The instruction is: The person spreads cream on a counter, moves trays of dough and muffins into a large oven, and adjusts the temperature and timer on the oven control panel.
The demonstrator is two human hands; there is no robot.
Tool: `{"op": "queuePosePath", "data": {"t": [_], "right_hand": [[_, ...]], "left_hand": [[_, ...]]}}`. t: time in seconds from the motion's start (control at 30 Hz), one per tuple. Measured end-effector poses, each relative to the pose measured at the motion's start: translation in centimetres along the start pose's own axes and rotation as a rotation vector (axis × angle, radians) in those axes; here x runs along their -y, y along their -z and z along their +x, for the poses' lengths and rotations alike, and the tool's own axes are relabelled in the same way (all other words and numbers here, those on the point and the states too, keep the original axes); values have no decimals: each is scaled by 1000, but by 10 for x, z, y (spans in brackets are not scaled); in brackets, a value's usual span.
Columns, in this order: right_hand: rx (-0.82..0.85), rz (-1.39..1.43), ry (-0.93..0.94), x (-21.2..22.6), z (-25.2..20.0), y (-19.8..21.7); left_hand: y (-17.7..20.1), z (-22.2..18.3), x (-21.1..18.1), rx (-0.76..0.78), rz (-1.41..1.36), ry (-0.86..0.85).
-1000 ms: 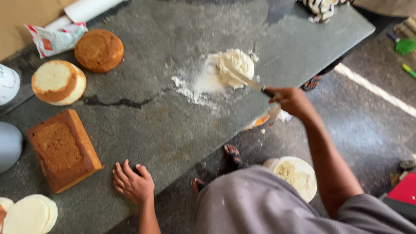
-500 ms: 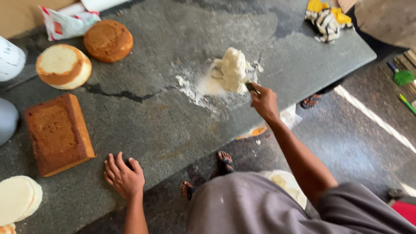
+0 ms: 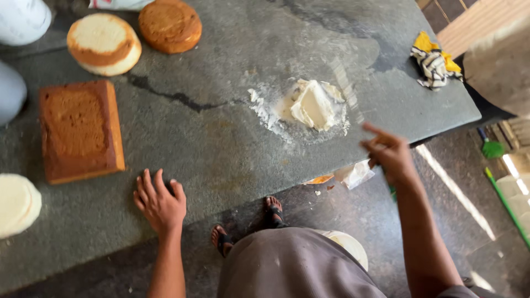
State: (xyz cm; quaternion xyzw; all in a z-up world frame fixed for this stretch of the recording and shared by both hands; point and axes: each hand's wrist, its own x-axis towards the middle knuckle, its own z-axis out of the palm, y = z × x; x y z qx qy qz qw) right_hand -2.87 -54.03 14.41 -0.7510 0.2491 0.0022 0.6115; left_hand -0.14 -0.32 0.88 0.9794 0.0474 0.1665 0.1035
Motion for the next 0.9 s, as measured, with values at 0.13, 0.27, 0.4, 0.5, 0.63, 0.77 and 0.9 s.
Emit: {"op": "queuePosePath", "data": {"t": [0.13, 0.27, 0.4, 0.5, 0.63, 0.77, 0.9], "right_hand": [[-184, 82, 87, -8, 68, -4], [-267, -214, -184, -117, 98, -85], [-44, -685, 526, -178, 81, -55], [-145, -1402, 645, -167, 95, -7], [-48, -375, -73, -133, 104, -65], [-5, -694, 246, -120, 49, -93], [-52, -1004, 135, -112, 50, -58]], "left_hand": [[-6, 1, 3, -9, -29, 7], [-5, -2, 4, 5, -16, -6], [-4, -4, 1, -6, -6, -3], [-8, -2, 6, 1, -34, -1], [-8, -7, 2, 19, -19, 1], [-7, 6, 3, 20, -18, 7], [-5, 3, 4, 59, -8, 29]]}}
